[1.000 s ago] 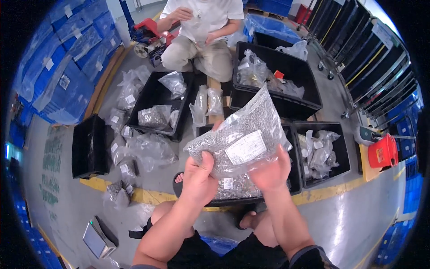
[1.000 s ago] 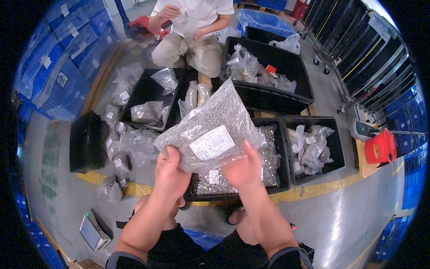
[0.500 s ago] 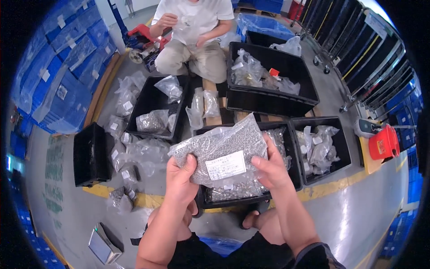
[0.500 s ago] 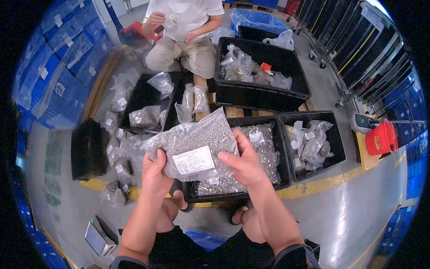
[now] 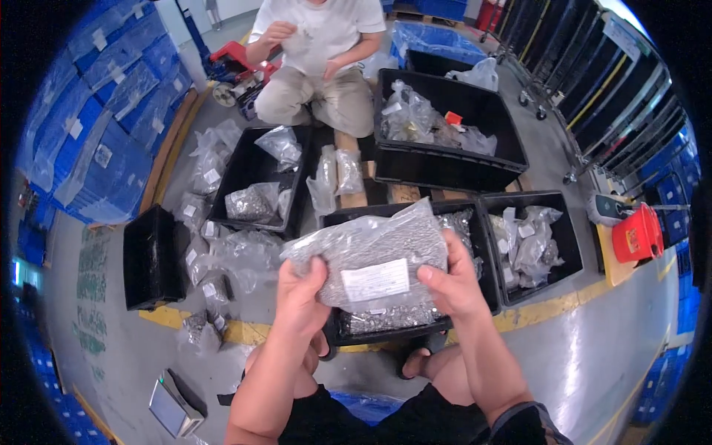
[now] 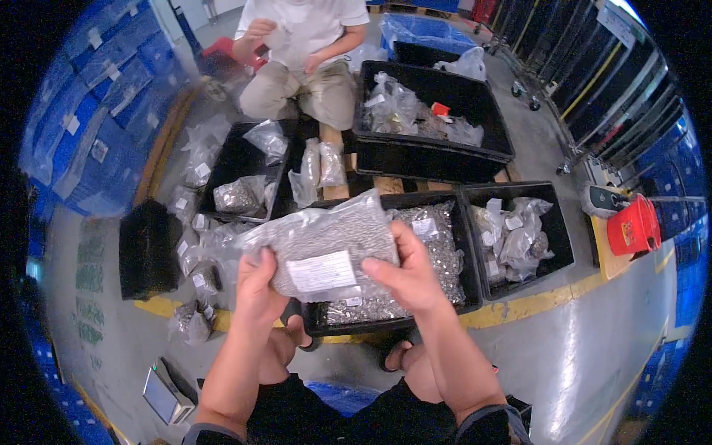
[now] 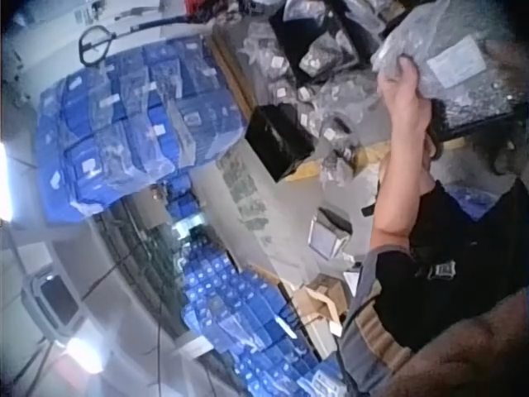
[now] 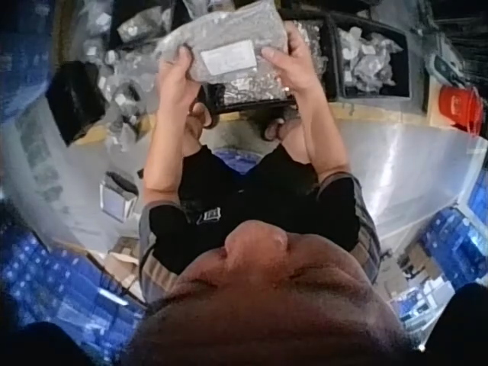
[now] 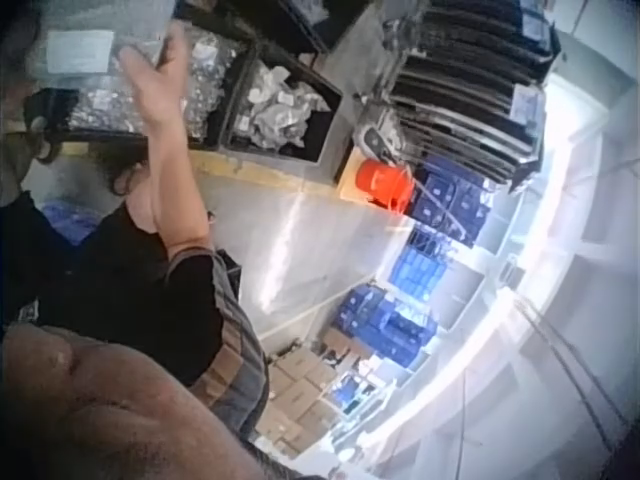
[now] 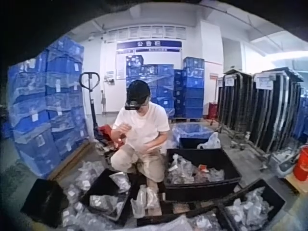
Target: Sorting small metal parts from large bins into individual plastic bags and sealing them with tape.
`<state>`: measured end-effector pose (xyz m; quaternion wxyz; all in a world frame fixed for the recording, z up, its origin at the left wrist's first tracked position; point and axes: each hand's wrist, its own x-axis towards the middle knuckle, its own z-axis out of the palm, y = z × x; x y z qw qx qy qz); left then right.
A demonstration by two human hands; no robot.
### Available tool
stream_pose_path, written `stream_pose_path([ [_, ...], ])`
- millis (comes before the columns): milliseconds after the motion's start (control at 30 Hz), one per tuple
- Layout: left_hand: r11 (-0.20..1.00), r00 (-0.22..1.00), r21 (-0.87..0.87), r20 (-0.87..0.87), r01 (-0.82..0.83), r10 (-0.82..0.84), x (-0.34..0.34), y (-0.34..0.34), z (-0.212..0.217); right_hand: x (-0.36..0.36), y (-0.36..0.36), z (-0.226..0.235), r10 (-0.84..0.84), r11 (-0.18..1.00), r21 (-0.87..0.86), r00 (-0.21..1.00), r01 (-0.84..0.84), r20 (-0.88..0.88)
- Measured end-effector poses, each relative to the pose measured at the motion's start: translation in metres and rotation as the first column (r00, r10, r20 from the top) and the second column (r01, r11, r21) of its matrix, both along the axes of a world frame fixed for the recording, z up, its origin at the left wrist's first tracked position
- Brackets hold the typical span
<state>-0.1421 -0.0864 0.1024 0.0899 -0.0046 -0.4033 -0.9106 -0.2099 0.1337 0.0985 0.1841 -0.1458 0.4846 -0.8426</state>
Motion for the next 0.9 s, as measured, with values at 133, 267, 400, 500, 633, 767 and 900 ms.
stream_pose_path([
  [133, 0.968, 0.891, 0.251, 0.443, -0.012, -0.104, -0.011, 0.018, -0.004, -0.008, 0.003, 0.008, -0.189, 0.958, 0.242, 0.971, 0.15, 0.145],
  [267, 0.968, 0.848, 0.221, 0.484, 0.118, -0.214, -0.023, 0.039, -0.027, -0.028, 0.027, -0.019, -0.081, 0.958, 0.287, 0.963, 0.004, 0.256],
  [400, 0.957, 0.879, 0.264, 0.42, 0.121, -0.227, -0.026, 0.043, -0.03, -0.031, 0.027, -0.033, -0.017, 0.965, 0.257, 0.961, -0.057, 0.275],
  [500, 0.974, 0.916, 0.222, 0.382, 0.042, -0.127, -0.026, 0.042, -0.029, -0.029, 0.019, -0.027, -0.056, 0.962, 0.273, 0.961, -0.02, 0.271],
  [633, 0.975, 0.935, 0.224, 0.347, -0.011, -0.069, -0.023, 0.039, -0.022, -0.03, 0.011, -0.033, -0.036, 0.958, 0.282, 0.96, -0.045, 0.277],
  [767, 0.985, 0.964, 0.173, 0.263, 0.001, -0.048, -0.025, 0.039, -0.025, -0.041, 0.013, -0.072, -0.045, 0.958, 0.279, 0.923, -0.069, 0.383],
  [900, 0.985, 0.959, 0.163, 0.265, 0.053, -0.095, -0.022, 0.036, -0.02, -0.033, -0.013, -0.072, -0.007, 0.985, 0.142, 0.791, -0.101, 0.612],
])
